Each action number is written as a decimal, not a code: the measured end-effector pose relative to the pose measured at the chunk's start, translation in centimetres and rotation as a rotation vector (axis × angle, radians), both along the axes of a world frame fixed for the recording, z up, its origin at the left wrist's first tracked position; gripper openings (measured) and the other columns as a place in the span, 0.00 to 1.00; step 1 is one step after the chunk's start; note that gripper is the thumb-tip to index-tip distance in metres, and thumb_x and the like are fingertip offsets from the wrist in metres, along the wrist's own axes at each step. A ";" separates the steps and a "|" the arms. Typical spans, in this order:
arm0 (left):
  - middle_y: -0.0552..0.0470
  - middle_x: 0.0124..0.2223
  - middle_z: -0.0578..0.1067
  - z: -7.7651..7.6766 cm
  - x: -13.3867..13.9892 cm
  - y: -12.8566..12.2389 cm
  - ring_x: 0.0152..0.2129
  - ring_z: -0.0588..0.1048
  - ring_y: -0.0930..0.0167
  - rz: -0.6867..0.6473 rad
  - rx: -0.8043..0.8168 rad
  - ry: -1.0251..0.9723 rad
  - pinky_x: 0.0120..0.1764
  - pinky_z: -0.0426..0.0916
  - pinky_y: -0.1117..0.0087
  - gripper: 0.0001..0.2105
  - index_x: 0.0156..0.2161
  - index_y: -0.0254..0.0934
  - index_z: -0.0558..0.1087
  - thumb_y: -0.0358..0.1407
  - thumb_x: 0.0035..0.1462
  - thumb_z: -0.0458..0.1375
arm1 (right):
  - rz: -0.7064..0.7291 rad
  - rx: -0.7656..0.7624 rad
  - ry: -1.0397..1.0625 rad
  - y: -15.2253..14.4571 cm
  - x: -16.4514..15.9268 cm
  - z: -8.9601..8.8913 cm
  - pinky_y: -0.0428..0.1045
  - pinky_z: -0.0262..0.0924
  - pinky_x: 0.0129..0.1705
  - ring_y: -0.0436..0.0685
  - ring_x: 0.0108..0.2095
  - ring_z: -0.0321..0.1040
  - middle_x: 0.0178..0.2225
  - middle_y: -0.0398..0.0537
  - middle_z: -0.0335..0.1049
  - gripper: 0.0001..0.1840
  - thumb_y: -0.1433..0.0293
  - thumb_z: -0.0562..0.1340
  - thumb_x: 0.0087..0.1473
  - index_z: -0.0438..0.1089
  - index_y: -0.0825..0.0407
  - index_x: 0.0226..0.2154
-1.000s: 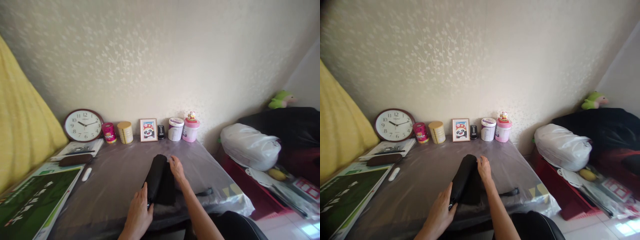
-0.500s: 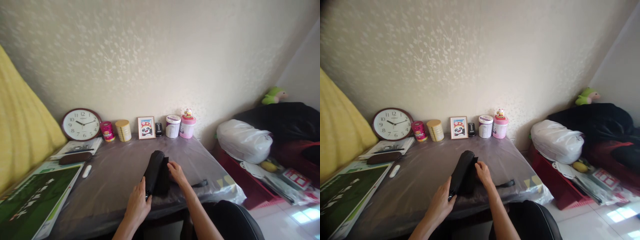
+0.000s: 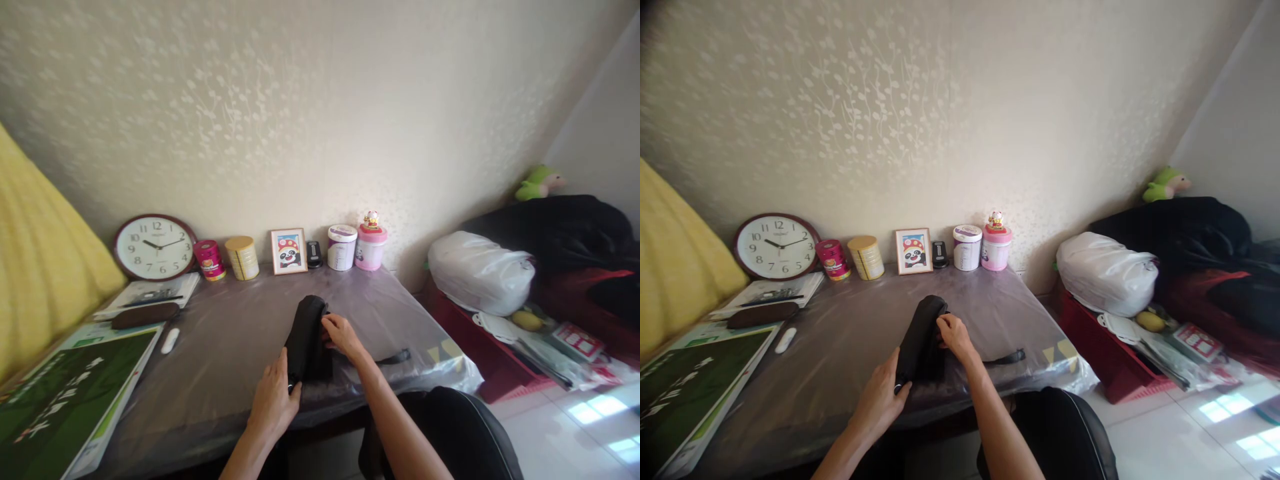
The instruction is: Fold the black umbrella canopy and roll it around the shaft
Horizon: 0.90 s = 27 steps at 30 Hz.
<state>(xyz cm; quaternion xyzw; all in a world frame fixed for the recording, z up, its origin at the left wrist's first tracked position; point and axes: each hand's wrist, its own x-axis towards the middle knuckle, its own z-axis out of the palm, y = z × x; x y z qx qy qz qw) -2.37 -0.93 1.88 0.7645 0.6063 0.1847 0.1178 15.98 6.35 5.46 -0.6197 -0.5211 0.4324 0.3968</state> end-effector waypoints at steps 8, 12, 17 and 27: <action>0.38 0.58 0.62 -0.5 -0.1 0.2 0.53 0.64 0.61 0.000 0.016 -0.007 0.53 0.60 0.63 0.31 0.60 0.24 0.48 0.35 0.52 0.46 | 0.024 0.285 -0.464 0.5 1.1 -1.6 0.49 0.60 0.47 0.54 0.41 0.68 0.40 0.50 0.72 0.16 0.76 0.54 0.49 0.74 0.52 0.38; 0.38 0.58 0.62 -0.5 -0.1 0.2 0.54 0.64 0.61 -0.002 0.011 -0.015 0.53 0.60 0.63 0.31 0.60 0.25 0.48 0.35 0.51 0.47 | 0.035 0.281 -0.518 0.5 1.1 -1.9 0.48 0.59 0.48 0.55 0.42 0.68 0.41 0.53 0.71 0.17 0.76 0.54 0.49 0.73 0.54 0.39; 0.36 0.58 0.62 -0.1 0.0 0.1 0.53 0.64 0.60 0.001 0.015 -0.024 0.52 0.61 0.62 0.31 0.60 0.24 0.48 0.35 0.51 0.47 | 0.004 0.282 -0.489 0.7 1.2 -2.1 0.49 0.59 0.48 0.55 0.42 0.68 0.40 0.50 0.72 0.16 0.77 0.54 0.49 0.73 0.52 0.38; 0.37 0.59 0.62 -0.1 0.0 0.1 0.53 0.64 0.60 -0.001 0.004 0.011 0.51 0.61 0.62 0.31 0.60 0.24 0.48 0.35 0.51 0.46 | 0.076 0.083 -0.245 0.1 1.0 -0.7 0.43 0.63 0.26 0.50 0.28 0.72 0.37 0.48 0.73 0.18 0.77 0.51 0.50 0.71 0.51 0.40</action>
